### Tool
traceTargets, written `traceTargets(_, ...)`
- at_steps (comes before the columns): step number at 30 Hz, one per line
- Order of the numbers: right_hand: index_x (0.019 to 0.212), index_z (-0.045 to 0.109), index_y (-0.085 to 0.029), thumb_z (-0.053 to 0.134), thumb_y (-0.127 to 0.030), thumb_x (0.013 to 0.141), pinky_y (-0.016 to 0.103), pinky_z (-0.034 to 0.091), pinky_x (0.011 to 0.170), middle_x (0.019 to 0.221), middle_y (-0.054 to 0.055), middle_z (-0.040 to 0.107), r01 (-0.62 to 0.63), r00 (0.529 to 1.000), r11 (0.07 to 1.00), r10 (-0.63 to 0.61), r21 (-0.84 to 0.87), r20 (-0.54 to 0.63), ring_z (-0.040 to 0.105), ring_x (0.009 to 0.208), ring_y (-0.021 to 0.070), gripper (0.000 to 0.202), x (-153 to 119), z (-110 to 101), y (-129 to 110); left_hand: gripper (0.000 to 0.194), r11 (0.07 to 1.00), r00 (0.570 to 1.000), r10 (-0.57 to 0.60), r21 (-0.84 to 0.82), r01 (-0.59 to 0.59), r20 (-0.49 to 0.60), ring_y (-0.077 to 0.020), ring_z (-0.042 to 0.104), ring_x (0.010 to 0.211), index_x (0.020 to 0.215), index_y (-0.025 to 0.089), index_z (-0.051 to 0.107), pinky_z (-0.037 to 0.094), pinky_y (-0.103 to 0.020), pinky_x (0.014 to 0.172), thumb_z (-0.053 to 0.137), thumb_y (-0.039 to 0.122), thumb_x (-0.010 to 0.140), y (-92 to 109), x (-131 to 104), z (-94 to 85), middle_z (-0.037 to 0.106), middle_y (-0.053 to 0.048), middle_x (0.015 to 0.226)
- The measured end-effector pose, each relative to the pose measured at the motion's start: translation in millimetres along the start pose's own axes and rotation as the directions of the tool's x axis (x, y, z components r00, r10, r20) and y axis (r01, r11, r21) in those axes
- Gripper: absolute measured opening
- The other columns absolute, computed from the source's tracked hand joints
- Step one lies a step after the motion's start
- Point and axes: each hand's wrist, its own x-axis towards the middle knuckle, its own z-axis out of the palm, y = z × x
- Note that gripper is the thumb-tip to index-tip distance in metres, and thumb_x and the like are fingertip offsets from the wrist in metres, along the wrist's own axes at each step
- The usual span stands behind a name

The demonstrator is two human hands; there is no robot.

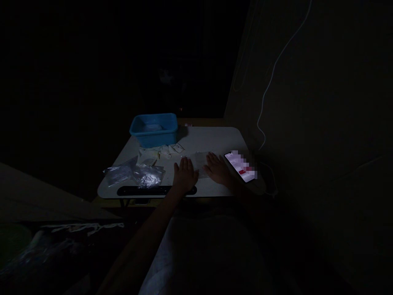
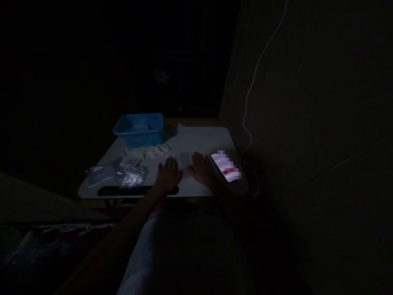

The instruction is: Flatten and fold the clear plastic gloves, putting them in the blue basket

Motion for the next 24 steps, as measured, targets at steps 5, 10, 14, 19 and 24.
traceTargets(5, 0.133, 0.035, -0.006, 0.019, -0.045, 0.091, 0.049, 0.020, 0.105, 0.141, 0.016, 0.031, -0.006, 1.000, 1.000, 0.006, -0.011, 0.011, 0.026, 0.131, 0.0251, 0.059, 1, 0, -1, 0.062, 0.999, 0.998, -0.039, 0.000, 0.039, -0.042, -0.0309, 0.024, 0.131, 0.132, -0.002, 0.032, 0.022, -0.050, 0.103, 0.021, 0.040, 0.088, -1, 0, 3.1, 0.030, -0.023, 0.139)
traceTargets(10, 0.133, 0.034, -0.006, 0.018, -0.048, 0.090, 0.047, 0.019, 0.106, 0.141, 0.016, 0.030, -0.014, 1.000, 1.000, 0.014, -0.012, 0.026, 0.025, 0.132, 0.0245, 0.062, 1, -2, -2, 0.060, 0.989, 0.987, -0.145, -0.036, 0.143, -0.067, -0.0305, 0.027, 0.130, 0.131, -0.003, 0.033, 0.025, -0.048, 0.103, 0.020, 0.037, 0.088, -3, -1, -0.3, 0.032, -0.023, 0.138)
traceTargets(14, 0.134, 0.034, -0.008, 0.017, -0.050, 0.090, 0.046, 0.019, 0.106, 0.142, 0.015, 0.029, -0.010, 0.999, 1.000, 0.010, 0.000, 0.043, 0.023, 0.133, 0.0238, 0.063, 2, -3, -2, 0.057, 0.988, 0.985, -0.154, -0.043, 0.151, -0.083, -0.0296, 0.024, 0.131, 0.133, 0.000, 0.031, 0.023, -0.050, 0.104, 0.020, 0.034, 0.089, -8, 1, -7.1, 0.028, -0.022, 0.141)
traceTargets(19, 0.133, 0.034, -0.006, 0.016, -0.048, 0.090, 0.047, 0.020, 0.105, 0.141, 0.016, 0.030, -0.018, 0.999, 1.000, 0.017, 0.015, 0.037, 0.025, 0.132, 0.0240, 0.063, 2, -6, -3, 0.054, 0.997, 0.993, 0.081, -0.001, -0.081, -0.084, -0.0252, 0.021, 0.133, 0.135, 0.004, 0.029, 0.017, -0.047, 0.107, 0.022, 0.031, 0.089, -5, 13, -12.7, 0.026, -0.017, 0.143)
traceTargets(24, 0.132, 0.036, -0.007, 0.016, -0.045, 0.091, 0.047, 0.019, 0.105, 0.140, 0.015, 0.033, -0.016, 1.000, 1.000, 0.016, 0.000, 0.023, 0.027, 0.131, 0.0241, 0.060, 2, -4, -4, 0.055, 0.974, 0.974, 0.228, -0.016, -0.228, 0.011, -0.0244, 0.019, 0.134, 0.135, 0.003, 0.029, 0.019, -0.042, 0.108, 0.028, 0.029, 0.087, 13, 29, -10.0, 0.025, -0.016, 0.143)
